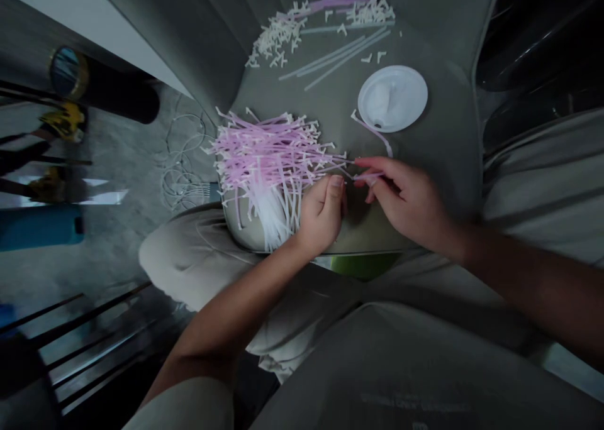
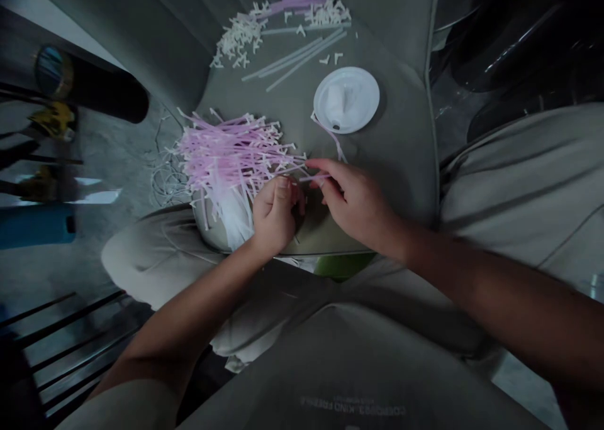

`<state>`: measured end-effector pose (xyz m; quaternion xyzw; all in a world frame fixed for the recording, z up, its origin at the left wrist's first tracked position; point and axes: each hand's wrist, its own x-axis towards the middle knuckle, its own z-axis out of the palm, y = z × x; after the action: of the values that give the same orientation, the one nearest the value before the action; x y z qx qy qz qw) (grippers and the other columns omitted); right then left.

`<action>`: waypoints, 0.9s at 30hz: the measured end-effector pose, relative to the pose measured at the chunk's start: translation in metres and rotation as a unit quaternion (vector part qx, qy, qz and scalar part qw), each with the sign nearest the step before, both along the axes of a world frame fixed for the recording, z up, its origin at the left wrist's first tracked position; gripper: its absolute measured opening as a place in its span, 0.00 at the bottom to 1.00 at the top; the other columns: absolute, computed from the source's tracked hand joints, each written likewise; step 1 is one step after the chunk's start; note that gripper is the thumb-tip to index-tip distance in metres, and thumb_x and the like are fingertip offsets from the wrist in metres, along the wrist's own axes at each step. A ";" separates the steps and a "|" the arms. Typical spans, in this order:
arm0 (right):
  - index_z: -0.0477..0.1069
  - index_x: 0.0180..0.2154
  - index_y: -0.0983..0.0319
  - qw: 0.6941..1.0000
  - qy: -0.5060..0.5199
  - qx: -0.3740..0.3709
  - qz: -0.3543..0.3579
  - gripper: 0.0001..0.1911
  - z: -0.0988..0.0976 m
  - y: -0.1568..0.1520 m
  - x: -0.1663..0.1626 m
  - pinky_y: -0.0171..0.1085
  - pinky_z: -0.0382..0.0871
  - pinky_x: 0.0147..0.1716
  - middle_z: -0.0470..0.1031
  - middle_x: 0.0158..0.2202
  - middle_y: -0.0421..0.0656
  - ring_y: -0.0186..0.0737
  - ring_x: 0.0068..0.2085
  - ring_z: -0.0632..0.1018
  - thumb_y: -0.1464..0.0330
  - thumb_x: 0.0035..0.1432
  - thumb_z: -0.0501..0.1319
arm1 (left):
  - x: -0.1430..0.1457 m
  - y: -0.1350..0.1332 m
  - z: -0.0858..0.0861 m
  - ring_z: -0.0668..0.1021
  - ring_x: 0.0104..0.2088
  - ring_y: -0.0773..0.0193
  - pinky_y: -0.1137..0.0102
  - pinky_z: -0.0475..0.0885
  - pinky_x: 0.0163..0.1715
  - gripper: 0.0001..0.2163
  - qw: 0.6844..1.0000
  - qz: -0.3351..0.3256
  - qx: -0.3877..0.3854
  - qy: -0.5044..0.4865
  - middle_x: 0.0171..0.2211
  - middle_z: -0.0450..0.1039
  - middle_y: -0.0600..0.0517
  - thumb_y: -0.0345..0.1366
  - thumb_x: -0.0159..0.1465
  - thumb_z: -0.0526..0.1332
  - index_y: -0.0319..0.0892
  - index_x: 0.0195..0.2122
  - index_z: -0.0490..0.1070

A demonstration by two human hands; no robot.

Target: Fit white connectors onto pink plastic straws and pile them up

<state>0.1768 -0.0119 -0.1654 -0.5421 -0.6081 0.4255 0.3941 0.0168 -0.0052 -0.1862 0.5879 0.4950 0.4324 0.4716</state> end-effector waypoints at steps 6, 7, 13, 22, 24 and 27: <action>0.74 0.38 0.60 0.999 -0.025 0.033 0.023 0.18 0.001 0.000 0.003 0.35 0.67 0.32 0.75 0.28 0.40 0.34 0.29 0.74 0.59 0.68 0.50 | 0.004 0.001 0.000 0.65 0.18 0.71 0.70 0.60 0.20 0.22 0.999 0.020 0.014 -0.027 0.17 0.58 0.57 0.48 0.69 0.50 0.43 0.21 0.60; 0.74 0.37 0.60 0.998 -0.030 0.033 0.035 0.19 0.001 -0.001 0.003 0.35 0.66 0.31 0.74 0.26 0.39 0.33 0.28 0.73 0.58 0.68 0.49 | 0.004 0.001 0.000 0.65 0.18 0.71 0.70 0.60 0.20 0.22 0.999 0.019 0.015 -0.027 0.17 0.59 0.57 0.48 0.69 0.50 0.43 0.21 0.60; 0.73 0.30 0.59 0.990 -0.118 0.075 0.030 0.21 0.005 -0.001 -0.001 0.40 0.67 0.35 0.72 0.27 0.43 0.39 0.32 0.74 0.58 0.68 0.49 | 0.003 0.001 0.002 0.67 0.19 0.69 0.69 0.63 0.22 0.22 1.000 0.014 0.016 0.018 0.18 0.59 0.57 0.51 0.69 0.48 0.44 0.22 0.60; 0.76 0.41 0.59 0.956 -0.195 0.204 0.084 0.12 0.025 0.009 0.006 0.49 0.66 0.51 0.74 0.46 0.50 0.47 0.49 0.73 0.66 0.65 0.54 | 0.002 0.001 0.006 0.70 0.21 0.69 0.69 0.67 0.23 0.24 0.999 0.022 -0.025 0.037 0.19 0.59 0.56 0.55 0.68 0.45 0.44 0.23 0.60; 0.75 0.41 0.59 0.969 -0.149 0.170 0.099 0.12 0.024 0.010 0.003 0.46 0.69 0.48 0.77 0.39 0.47 0.44 0.44 0.76 0.68 0.66 0.52 | 0.002 0.002 0.006 0.69 0.20 0.69 0.69 0.67 0.22 0.24 0.998 0.026 -0.032 0.037 0.19 0.59 0.56 0.55 0.68 0.44 0.44 0.23 0.59; 0.74 0.41 0.57 0.985 -0.116 0.090 0.091 0.14 0.017 0.009 -0.003 0.44 0.71 0.42 0.78 0.34 0.44 0.42 0.39 0.77 0.65 0.68 0.50 | 0.001 0.002 0.007 0.68 0.20 0.70 0.70 0.67 0.22 0.23 0.999 0.027 -0.036 0.023 0.18 0.59 0.56 0.53 0.69 0.45 0.43 0.22 0.59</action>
<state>0.1738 -0.0033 -0.1486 -0.4925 -0.7323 0.3378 0.3272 0.0178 -0.0029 -0.1788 0.5667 0.5369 0.4131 0.4689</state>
